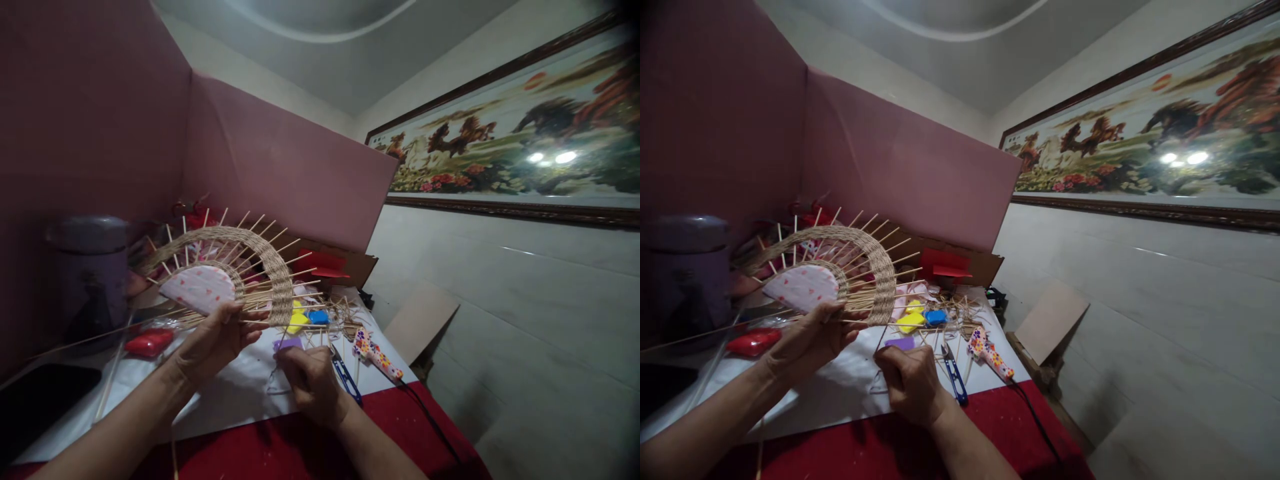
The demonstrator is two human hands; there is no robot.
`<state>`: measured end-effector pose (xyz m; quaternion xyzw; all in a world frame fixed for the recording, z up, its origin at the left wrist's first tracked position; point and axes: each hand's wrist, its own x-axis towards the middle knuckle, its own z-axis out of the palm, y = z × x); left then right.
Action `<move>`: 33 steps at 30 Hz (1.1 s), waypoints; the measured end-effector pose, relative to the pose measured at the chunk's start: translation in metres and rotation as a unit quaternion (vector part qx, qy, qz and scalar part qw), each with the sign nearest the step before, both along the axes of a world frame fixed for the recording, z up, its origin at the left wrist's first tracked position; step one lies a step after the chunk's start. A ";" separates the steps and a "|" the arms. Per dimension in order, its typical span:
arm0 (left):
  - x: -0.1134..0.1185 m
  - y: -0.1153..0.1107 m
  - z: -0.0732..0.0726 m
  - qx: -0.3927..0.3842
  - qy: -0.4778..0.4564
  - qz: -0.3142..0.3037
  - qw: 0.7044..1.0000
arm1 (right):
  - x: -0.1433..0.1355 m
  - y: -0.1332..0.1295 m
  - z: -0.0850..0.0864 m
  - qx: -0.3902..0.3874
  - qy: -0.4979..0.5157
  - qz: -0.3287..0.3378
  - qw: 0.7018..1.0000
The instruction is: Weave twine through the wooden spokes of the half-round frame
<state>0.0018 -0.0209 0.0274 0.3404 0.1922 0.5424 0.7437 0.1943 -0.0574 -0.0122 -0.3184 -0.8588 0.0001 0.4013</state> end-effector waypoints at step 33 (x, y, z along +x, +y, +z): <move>0.002 0.004 -0.007 0.006 0.022 0.005 1.000 | -0.001 -0.019 0.009 0.232 0.101 -0.020 0.967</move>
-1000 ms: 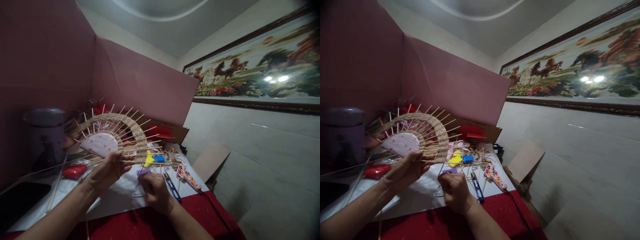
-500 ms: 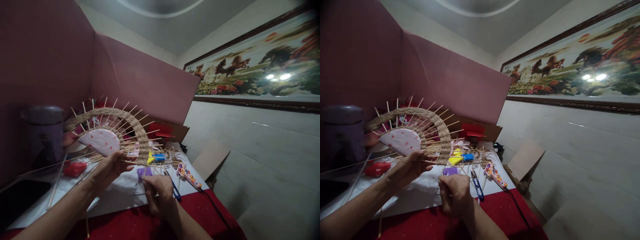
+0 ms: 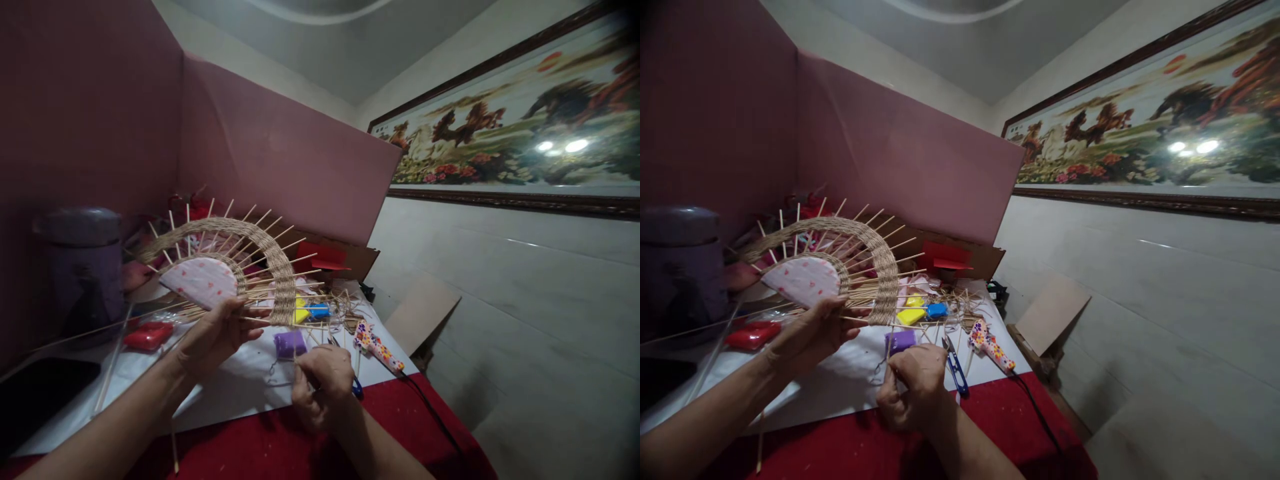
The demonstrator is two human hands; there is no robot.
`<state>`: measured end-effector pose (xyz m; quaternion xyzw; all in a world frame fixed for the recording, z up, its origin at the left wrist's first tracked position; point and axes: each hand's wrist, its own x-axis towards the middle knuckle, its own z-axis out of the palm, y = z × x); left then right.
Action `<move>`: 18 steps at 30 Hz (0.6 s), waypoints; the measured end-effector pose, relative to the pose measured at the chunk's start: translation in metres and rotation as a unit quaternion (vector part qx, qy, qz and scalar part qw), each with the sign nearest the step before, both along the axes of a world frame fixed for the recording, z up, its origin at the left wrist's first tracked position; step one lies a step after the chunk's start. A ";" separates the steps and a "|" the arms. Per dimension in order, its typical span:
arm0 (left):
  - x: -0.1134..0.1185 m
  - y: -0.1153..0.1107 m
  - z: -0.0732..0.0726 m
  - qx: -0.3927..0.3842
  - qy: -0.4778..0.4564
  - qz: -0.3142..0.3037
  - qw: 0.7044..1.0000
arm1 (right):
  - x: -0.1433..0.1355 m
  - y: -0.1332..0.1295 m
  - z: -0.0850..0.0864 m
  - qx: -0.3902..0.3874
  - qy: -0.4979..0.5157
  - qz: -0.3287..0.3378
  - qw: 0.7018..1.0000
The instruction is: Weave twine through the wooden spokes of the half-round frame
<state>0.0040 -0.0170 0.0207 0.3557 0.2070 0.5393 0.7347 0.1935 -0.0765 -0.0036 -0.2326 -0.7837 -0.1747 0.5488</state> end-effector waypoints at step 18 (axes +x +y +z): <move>0.001 0.003 -0.005 0.032 0.054 -0.016 0.998 | 0.005 0.000 0.002 0.022 -0.031 -0.043 0.998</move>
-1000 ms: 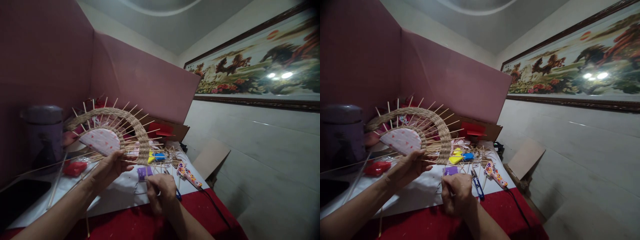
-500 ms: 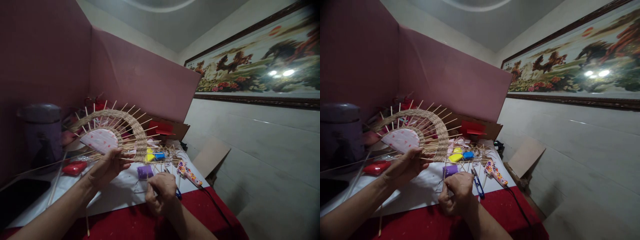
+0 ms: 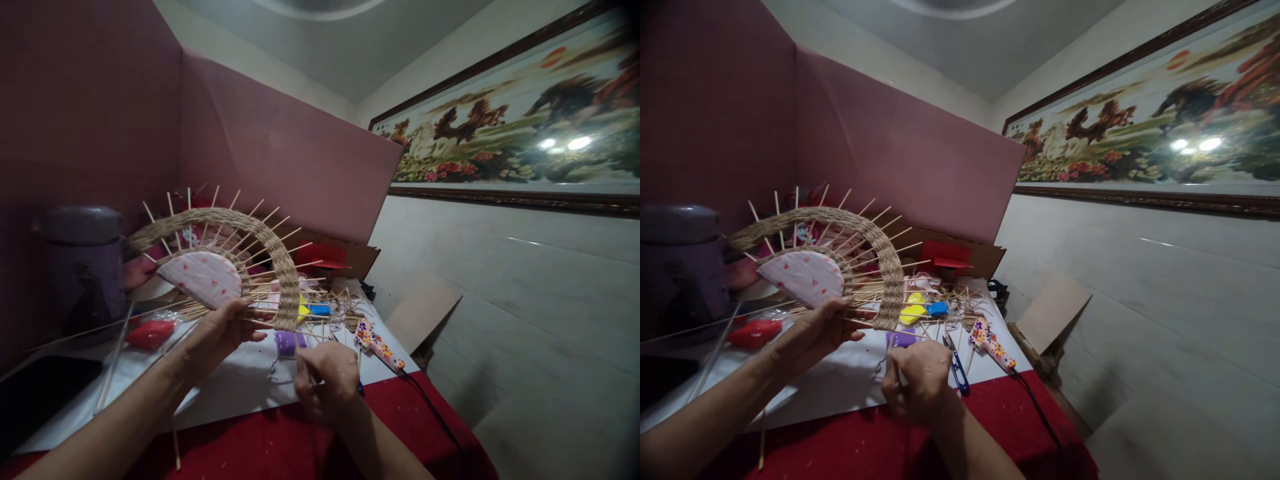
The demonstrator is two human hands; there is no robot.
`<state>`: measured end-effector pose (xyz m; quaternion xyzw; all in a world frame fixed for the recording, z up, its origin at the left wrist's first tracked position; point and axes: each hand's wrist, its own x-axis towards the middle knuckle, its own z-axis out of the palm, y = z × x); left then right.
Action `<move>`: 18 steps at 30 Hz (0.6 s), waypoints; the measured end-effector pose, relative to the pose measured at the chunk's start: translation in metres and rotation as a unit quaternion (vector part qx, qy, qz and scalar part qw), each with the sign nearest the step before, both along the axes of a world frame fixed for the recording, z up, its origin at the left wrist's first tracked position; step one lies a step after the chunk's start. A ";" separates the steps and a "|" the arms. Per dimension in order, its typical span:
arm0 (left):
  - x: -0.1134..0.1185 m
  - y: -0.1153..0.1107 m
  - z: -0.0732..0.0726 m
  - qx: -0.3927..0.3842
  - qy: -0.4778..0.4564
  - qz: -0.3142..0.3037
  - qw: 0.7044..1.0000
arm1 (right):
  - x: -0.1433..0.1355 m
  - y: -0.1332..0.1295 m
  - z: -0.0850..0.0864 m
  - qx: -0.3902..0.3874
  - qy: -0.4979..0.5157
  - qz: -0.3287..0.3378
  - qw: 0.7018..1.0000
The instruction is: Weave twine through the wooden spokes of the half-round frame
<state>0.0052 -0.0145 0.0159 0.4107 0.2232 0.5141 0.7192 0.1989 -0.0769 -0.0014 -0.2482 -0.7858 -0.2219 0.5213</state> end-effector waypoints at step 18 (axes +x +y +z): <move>-0.005 -0.002 0.008 -0.010 -0.066 0.004 0.998 | 0.008 0.026 0.003 -0.302 0.342 0.049 0.888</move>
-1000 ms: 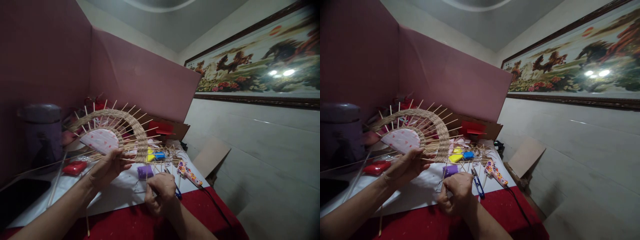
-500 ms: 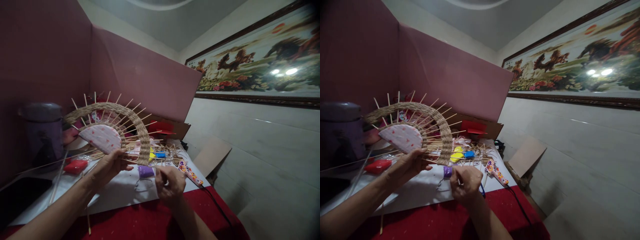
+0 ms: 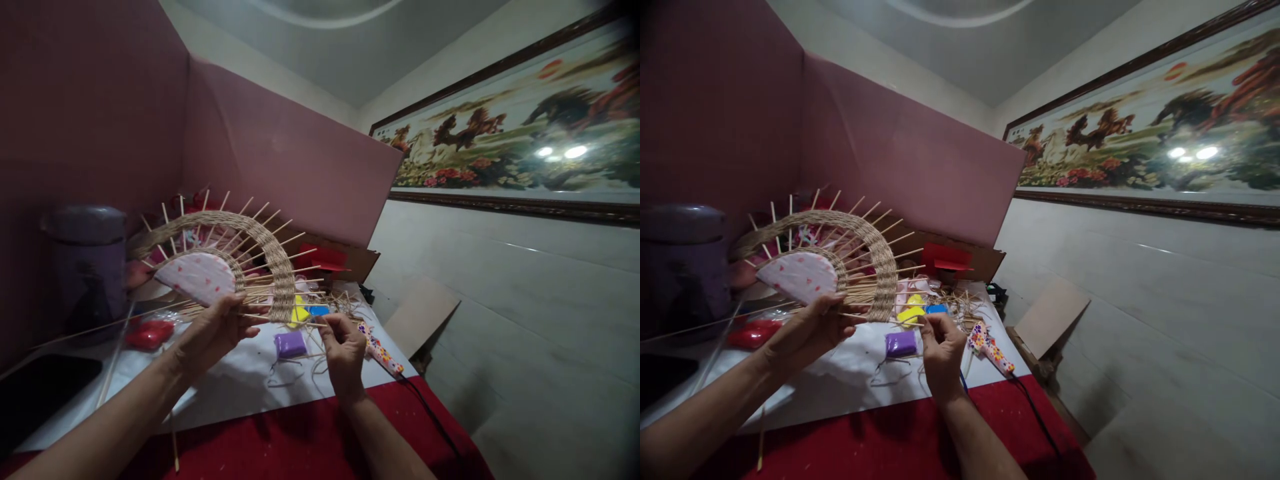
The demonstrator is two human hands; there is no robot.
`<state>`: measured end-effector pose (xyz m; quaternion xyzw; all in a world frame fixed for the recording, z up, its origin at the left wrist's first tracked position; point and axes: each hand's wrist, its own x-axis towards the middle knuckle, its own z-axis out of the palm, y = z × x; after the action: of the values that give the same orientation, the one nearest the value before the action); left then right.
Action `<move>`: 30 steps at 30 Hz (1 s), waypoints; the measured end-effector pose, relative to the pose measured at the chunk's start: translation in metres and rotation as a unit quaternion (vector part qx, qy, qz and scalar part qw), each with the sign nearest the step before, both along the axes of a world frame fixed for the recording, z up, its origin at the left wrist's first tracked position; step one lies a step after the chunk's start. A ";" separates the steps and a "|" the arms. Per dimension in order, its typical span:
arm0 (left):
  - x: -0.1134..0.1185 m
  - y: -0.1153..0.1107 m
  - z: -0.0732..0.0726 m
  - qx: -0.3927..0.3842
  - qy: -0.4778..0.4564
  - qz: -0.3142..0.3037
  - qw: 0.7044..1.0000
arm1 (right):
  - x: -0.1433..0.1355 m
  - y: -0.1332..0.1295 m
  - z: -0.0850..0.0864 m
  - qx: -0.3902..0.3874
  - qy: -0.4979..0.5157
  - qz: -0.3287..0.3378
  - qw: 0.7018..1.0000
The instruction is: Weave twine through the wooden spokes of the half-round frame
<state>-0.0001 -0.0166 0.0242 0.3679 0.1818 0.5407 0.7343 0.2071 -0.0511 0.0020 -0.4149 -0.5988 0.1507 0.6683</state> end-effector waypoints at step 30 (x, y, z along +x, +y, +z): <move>0.018 -0.020 0.000 0.015 -0.041 -0.218 0.975 | -0.018 0.012 -0.016 -0.221 0.107 0.280 0.928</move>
<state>0.0182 -0.0363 0.0238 0.3869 0.0585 0.3849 0.8359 0.1891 -0.0390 -0.0141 -0.3486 -0.5671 0.5037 0.5506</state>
